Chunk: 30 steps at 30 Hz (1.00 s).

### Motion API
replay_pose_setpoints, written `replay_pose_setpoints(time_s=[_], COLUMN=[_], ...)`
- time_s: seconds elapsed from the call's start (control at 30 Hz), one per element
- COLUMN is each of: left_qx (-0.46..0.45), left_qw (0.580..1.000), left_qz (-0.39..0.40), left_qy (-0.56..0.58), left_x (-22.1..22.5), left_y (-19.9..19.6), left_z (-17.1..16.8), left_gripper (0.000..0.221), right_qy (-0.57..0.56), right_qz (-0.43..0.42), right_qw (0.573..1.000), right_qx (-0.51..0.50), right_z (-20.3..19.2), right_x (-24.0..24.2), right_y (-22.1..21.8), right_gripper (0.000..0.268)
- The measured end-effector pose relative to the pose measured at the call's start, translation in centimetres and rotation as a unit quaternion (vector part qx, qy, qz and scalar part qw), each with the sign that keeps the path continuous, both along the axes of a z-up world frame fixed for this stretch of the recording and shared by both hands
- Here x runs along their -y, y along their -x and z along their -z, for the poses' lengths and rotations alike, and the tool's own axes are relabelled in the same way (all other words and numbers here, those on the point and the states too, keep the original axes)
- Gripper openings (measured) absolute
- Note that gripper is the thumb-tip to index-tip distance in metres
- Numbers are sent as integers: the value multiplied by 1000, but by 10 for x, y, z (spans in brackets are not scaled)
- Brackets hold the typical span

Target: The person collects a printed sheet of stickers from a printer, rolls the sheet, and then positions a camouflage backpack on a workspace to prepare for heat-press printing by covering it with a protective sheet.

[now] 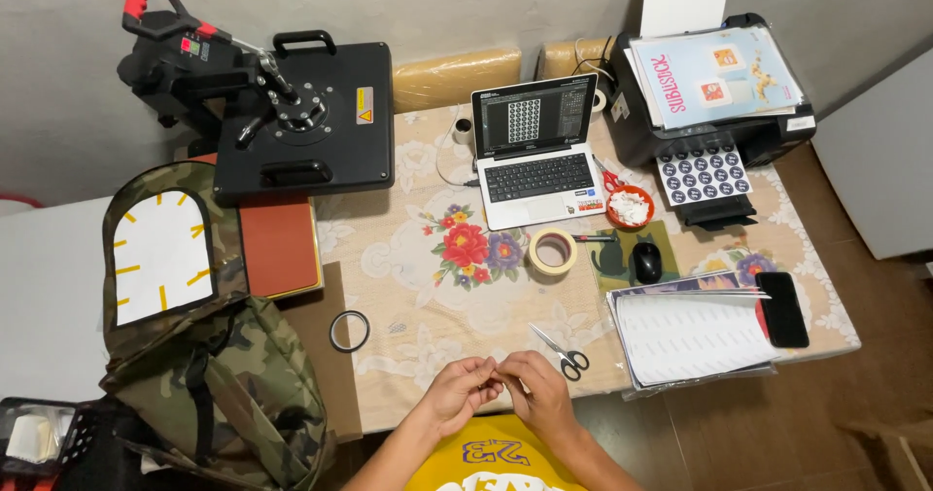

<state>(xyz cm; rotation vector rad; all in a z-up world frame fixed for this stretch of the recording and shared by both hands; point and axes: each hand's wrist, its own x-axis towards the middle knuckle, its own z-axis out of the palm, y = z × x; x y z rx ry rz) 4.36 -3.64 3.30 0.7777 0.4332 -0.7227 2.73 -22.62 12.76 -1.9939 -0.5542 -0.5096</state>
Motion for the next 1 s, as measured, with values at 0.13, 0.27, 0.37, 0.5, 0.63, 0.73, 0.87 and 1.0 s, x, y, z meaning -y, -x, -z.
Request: replay_pose_setpoints(time_s=[0.13,0.27,0.37,0.5,0.63,0.73,0.87,1.0], left_qx=[55,69,66,84,102,192,363,451], left_qw=[996,992,997,996,993,955,849,787], left_qz=[34,33,2,3,64,96,141,98], left_qy=[-62,-100,-48,42,16,-204,-358,-410], left_x=[-6,-11,-18,-17,-25,-27,-23,-19], left_y=[-3,-7,-12,-6,-18,-22,-20,-20], left_z=[-32,-22,-1,4,-22,-71,-89,-105], left_gripper=[28,29,18,15,13,16,22,27], right_qy=[54,90,-2,-110,-58,73,128,136], right_qz=[44,31,-23,-7,-19,-25,-27,30], right_qw=[997,995,997,976,992,997,991,989], right_qx=[14,22,-69,-188,-108,-19,0,54], right_z=[13,11,1,-7,-18,-2,-1,-5], right_x=[-2,-6,-12,-17,-10,1,3,-4], right_y=[3,5,1,-2,-10,-14,-15,-14], right_gripper=[16,22,30,16,12,9,12,17])
